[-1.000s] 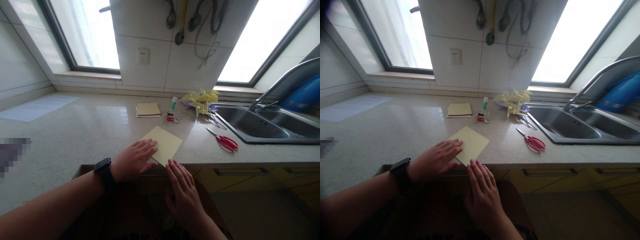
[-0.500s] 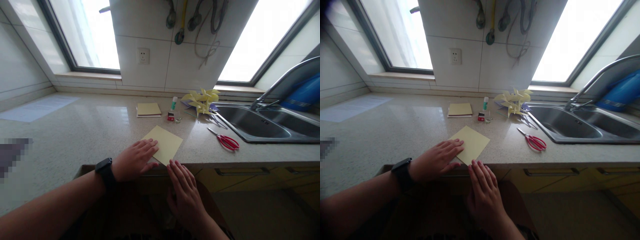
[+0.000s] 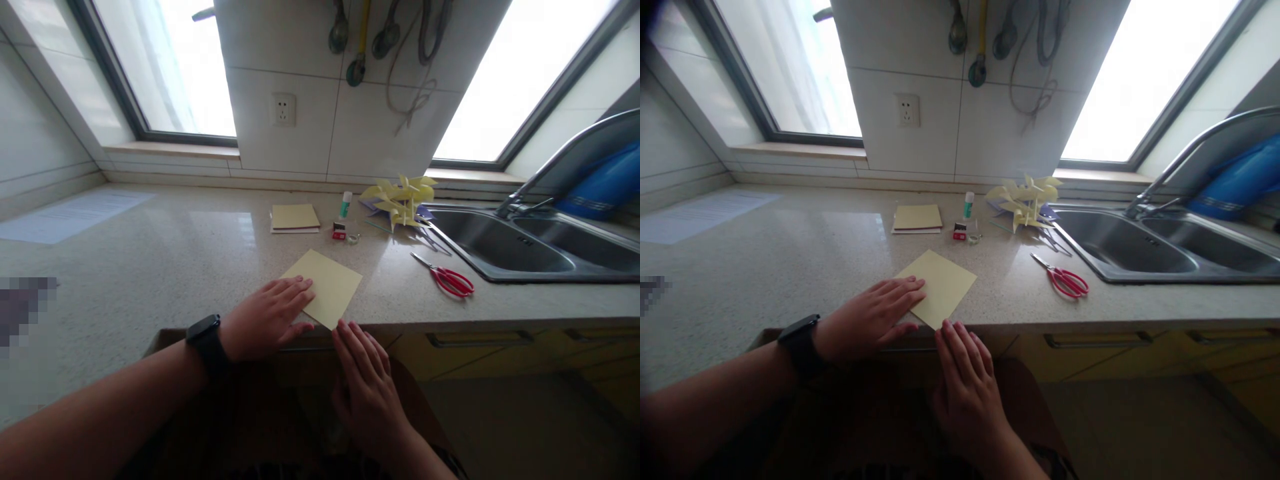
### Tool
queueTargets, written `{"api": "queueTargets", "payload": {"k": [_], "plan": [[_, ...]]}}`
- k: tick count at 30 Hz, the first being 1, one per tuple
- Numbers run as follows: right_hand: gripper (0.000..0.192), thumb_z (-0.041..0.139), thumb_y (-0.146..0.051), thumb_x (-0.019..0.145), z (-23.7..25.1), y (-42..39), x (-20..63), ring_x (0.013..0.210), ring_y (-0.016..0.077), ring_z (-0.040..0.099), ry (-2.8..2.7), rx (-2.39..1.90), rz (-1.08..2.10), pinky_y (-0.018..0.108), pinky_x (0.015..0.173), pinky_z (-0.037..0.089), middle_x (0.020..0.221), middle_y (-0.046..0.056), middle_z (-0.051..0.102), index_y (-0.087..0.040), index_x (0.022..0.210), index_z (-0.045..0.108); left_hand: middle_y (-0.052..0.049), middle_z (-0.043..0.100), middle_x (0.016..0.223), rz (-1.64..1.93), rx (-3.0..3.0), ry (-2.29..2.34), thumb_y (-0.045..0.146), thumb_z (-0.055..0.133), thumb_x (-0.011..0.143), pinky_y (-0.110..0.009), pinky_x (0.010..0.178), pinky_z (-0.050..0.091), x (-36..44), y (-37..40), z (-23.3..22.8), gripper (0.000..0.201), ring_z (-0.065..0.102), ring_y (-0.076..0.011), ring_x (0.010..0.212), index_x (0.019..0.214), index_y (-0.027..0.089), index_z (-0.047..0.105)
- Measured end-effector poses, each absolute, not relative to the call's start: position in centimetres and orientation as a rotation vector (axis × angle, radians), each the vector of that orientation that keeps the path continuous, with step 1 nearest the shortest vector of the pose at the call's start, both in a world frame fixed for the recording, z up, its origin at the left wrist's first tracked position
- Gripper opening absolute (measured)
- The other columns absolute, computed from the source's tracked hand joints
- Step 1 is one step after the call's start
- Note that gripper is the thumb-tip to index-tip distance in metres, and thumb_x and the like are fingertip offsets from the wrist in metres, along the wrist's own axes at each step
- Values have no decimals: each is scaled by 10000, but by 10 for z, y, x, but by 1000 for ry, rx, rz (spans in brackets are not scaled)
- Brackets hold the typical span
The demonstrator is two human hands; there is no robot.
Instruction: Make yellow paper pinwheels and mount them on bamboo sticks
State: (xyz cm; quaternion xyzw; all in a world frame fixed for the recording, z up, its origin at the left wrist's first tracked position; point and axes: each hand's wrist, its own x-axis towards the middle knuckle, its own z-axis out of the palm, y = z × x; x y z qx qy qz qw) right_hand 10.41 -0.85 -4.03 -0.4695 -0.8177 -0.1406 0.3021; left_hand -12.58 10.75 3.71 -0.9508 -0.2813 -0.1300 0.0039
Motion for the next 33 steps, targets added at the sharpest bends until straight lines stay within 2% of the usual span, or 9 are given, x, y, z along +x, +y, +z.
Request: {"api": "queueTargets", "payload": {"k": [13,19,23,28,33], "plan": [[797,504,-91,853,-35,-7,99,1423,320,384,-2129,-1306,-362,501,1099,367,1577,129,426,-141,1602,236,-161,479,1533,-402,-2970,-873,477,456,1026,-480,1178,359,-125,106,38,498,425,-310,1435,1412,163,482],[788,510,-103,861,-34,-6,99,1409,323,397,-2109,-1317,-361,502,1086,362,1570,130,434,-155,1600,240,-157,440,1567,-379,-2935,-774,529,421,1026,-513,1153,370,-127,106,35,558,452,-333,1415,1501,237,420],[747,511,-88,863,-33,-7,100,1412,322,387,-2112,-1316,-347,502,1089,344,1565,146,435,-134,1576,290,-147,428,1577,-338,-2926,-732,520,409,1032,-526,1131,384,-128,107,35,523,457,-346,1409,1504,295,434],[636,504,-105,897,-34,-10,100,1409,305,391,-2086,-1315,-304,487,1097,322,1543,127,467,-164,1521,394,-160,430,1570,-334,-2941,-710,516,416,1033,-542,1108,397,-127,107,35,526,455,-362,1406,1515,306,422],[631,490,-78,904,-37,-11,101,1415,290,388,-2082,-1315,-307,475,1108,301,1536,127,479,-162,1523,397,-159,431,1568,-306,-2932,-694,515,405,1036,-540,1115,392,-128,107,35,526,454,-357,1405,1519,307,413]]}}
